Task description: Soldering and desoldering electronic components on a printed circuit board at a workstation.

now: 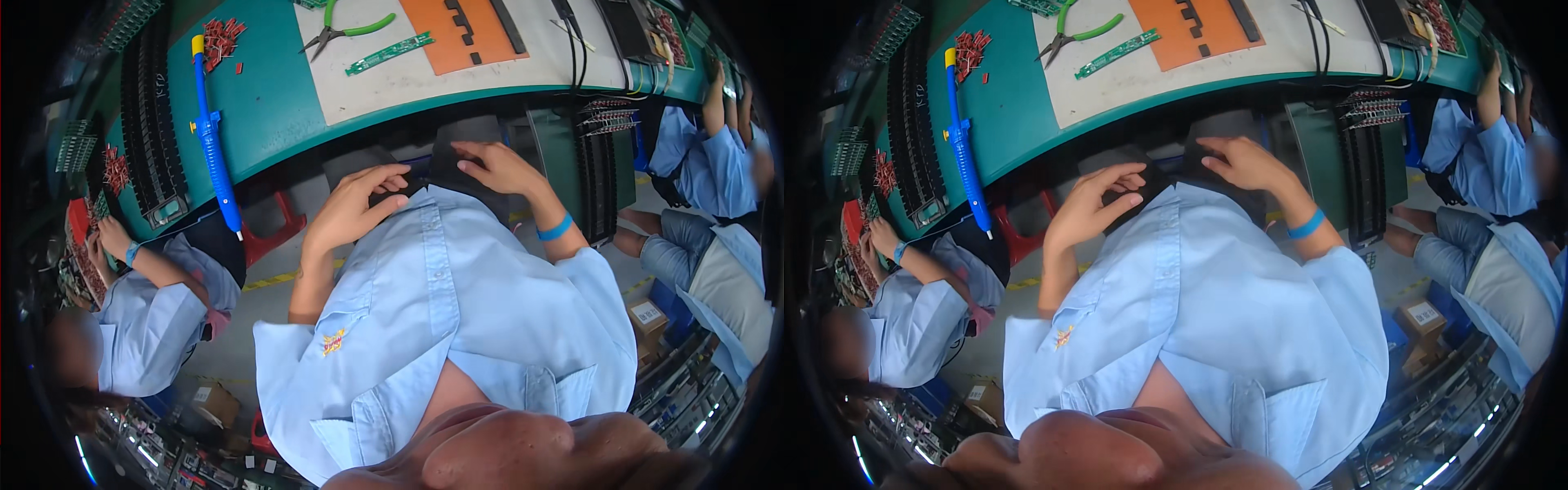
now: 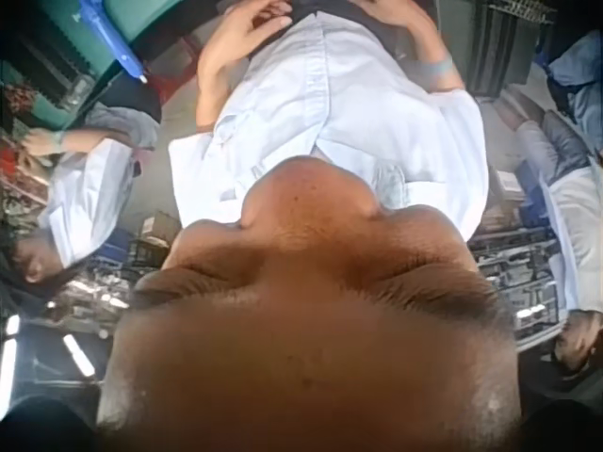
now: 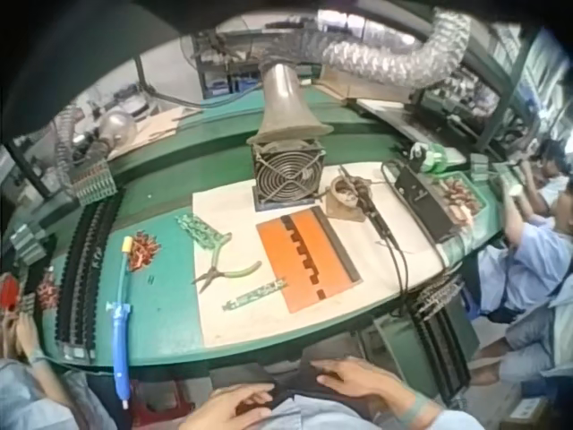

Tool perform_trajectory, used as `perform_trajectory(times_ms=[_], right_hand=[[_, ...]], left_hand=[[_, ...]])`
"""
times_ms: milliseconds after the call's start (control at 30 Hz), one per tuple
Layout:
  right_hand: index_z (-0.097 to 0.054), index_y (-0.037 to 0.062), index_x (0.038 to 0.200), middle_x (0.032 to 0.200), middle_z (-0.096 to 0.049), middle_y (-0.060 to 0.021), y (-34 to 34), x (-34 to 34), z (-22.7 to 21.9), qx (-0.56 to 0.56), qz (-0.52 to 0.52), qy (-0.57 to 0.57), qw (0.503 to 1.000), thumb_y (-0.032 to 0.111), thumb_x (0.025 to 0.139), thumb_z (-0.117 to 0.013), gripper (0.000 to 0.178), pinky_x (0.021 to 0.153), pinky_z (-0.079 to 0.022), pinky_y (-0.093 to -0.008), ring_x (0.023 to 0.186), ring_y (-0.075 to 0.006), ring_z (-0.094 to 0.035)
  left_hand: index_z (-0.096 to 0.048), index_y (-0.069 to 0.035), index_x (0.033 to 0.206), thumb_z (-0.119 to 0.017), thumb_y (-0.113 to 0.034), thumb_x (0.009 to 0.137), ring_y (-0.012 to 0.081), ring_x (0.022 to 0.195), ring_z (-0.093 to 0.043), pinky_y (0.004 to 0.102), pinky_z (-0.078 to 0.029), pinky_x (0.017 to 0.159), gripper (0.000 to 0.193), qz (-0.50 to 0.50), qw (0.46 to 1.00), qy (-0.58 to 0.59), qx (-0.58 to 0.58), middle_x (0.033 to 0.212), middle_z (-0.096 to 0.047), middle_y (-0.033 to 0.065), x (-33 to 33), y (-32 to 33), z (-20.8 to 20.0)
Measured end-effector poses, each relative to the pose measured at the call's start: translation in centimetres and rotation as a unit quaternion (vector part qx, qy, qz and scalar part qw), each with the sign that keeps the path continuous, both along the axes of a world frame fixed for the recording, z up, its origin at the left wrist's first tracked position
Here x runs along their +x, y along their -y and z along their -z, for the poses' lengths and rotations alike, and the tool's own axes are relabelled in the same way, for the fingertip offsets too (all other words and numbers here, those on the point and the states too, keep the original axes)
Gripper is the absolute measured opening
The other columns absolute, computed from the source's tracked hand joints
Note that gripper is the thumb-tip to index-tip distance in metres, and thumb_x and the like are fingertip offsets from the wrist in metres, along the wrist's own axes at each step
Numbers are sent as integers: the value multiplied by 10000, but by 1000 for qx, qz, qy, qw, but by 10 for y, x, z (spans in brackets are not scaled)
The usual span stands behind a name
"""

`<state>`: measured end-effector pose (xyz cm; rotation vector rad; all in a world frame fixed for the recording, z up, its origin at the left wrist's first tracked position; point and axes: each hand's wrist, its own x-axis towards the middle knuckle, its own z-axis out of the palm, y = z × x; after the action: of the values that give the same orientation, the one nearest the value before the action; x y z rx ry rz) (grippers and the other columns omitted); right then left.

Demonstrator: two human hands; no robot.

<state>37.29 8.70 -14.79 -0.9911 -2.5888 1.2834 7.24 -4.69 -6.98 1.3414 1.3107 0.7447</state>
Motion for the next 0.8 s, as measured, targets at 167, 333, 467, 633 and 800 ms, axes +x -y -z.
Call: perform_trajectory(times_ms=[167,333,467,633,800], right_hand=[[-647,25,1436,1125,-780,-121,-19,5,-81,-117,107,-203,966,151,1064,-689,396,874,-595,-311,991,-140,-731],[-433,15,1596,1257,-695,-127,-60,-24,-113,-239,234,-458,823,153,1088,-650,570,810,-581,-295,962,-148,-692],[-321,63,1627,1414,-602,-172,-95,-42,-115,-349,308,-569,678,315,1134,-563,605,813,-567,-343,965,-214,-670],[-456,116,1389,1287,-591,-102,-127,-64,-114,-419,377,-634,530,510,1097,-598,510,746,-547,-323,921,-201,-641],[-501,203,1430,1283,-632,-90,-152,-80,-114,-368,433,-651,503,461,1088,-637,449,778,-548,-287,915,-167,-635]], left_hand=[[-715,10,1288,-822,5,869,222,970,-718,329,-580,834,432,-82,974,-54,202,1094,-745,127,10,-52,-52],[-733,-3,1238,-831,-73,887,394,1084,-676,453,-529,991,371,-135,866,-346,334,1158,-748,179,-2,-114,-61],[-737,-15,1210,-781,-56,915,358,1041,-666,446,-502,959,301,-123,855,-363,348,1132,-751,151,-4,-123,-46],[-756,-28,1175,-758,-20,931,318,1061,-677,400,-472,982,244,-118,856,-365,346,1124,-761,115,-12,-121,-44],[-766,-31,1156,-732,19,942,294,1095,-684,408,-457,997,222,-86,820,-388,411,1124,-766,93,-38,-136,-62]])
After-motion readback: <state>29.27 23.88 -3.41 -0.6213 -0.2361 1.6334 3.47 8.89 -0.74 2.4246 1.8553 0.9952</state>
